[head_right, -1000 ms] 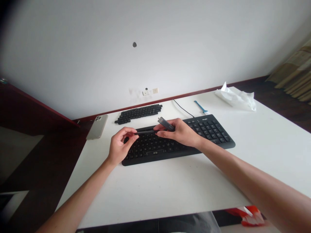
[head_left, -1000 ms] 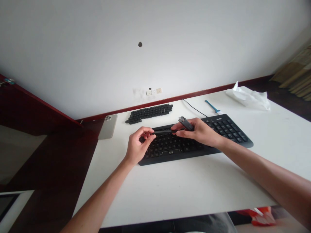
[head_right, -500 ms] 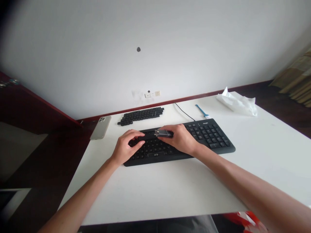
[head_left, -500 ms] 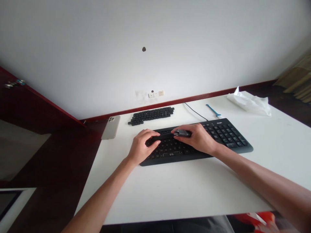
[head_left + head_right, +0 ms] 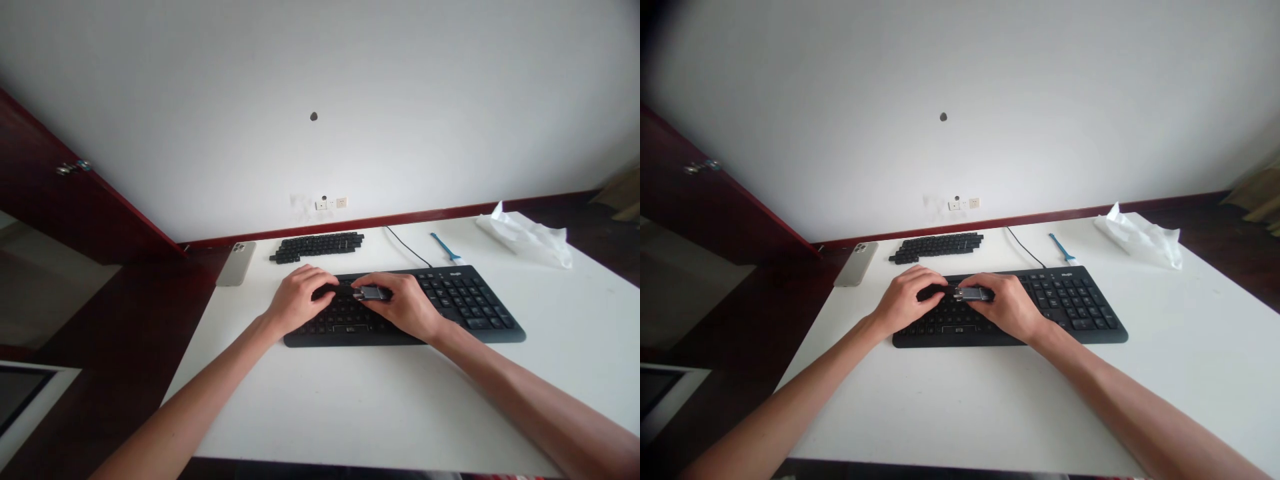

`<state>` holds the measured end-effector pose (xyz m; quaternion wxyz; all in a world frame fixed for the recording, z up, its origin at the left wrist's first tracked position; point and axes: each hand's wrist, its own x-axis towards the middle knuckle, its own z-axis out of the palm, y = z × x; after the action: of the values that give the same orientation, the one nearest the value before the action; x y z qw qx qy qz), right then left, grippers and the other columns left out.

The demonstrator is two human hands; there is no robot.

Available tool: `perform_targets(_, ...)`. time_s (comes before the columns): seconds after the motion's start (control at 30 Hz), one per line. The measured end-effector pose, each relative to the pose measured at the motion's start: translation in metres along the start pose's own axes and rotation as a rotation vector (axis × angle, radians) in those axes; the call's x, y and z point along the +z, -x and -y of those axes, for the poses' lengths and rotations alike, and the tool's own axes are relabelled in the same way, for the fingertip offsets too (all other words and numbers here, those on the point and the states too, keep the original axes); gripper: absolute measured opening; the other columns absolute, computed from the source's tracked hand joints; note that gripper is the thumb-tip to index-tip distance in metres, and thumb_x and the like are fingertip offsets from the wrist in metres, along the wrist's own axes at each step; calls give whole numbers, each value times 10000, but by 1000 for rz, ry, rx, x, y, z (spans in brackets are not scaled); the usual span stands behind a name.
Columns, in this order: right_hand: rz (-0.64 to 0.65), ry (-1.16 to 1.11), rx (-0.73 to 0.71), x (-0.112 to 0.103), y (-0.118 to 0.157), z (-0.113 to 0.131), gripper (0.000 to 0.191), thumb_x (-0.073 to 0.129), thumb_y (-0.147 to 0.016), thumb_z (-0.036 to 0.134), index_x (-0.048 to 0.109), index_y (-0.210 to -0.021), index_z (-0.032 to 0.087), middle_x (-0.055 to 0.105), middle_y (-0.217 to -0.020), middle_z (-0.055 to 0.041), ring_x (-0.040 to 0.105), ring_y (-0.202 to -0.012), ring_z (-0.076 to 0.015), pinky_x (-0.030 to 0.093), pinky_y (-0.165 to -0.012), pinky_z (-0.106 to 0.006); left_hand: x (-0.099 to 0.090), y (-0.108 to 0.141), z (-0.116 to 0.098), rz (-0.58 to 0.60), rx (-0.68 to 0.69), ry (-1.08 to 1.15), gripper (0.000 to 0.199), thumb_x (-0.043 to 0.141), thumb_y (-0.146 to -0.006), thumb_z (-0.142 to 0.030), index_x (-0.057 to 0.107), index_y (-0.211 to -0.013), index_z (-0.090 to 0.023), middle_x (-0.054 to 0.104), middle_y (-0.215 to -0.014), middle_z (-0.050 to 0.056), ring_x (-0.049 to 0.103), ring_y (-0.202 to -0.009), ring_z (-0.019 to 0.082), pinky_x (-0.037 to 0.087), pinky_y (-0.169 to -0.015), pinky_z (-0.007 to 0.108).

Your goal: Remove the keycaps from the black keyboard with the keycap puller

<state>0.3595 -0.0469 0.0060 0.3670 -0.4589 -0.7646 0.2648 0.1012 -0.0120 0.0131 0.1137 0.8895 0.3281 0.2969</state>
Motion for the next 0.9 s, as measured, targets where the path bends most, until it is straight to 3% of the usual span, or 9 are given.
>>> perform_targets(0.23,-9,83,22,-9,-4,-11,179,671,-867,178,770,-1002,239,814,-999,-20,765,-890,-240,575,-817,-350,-9,-21,67,79,-143,-267,198,738,-903,-159,760,-1065,-270,786,-1073,10,674,-1009,239,532,-843,372)
perform_targets(0.33,11,93,6,-10,-5,-14,180,672,-867,163,771,-998,236,811,-974,-16,759,-859,-227,563,-792,-338,-5,-24,83,91,-196,-289,234,752,-896,-165,757,-1102,-278,777,-1045,5,663,-972,223,510,-803,340)
perform_targets(0.57,53,94,2,-6,-4,-10,238,687,-837,121,781,-1016,247,817,-1001,-6,763,-873,-225,564,-813,-336,4,-30,89,105,-228,-278,179,775,-894,-235,774,-1066,-285,729,-1021,26,648,-928,215,485,-799,320)
perform_targets(0.9,78,93,-3,-5,-4,-8,243,687,-843,122,783,-1029,246,818,-1012,-13,764,-875,-233,565,-803,-351,3,-33,91,101,-99,-292,72,718,-944,-223,786,-944,-249,751,-1076,33,565,-1018,239,467,-901,373)
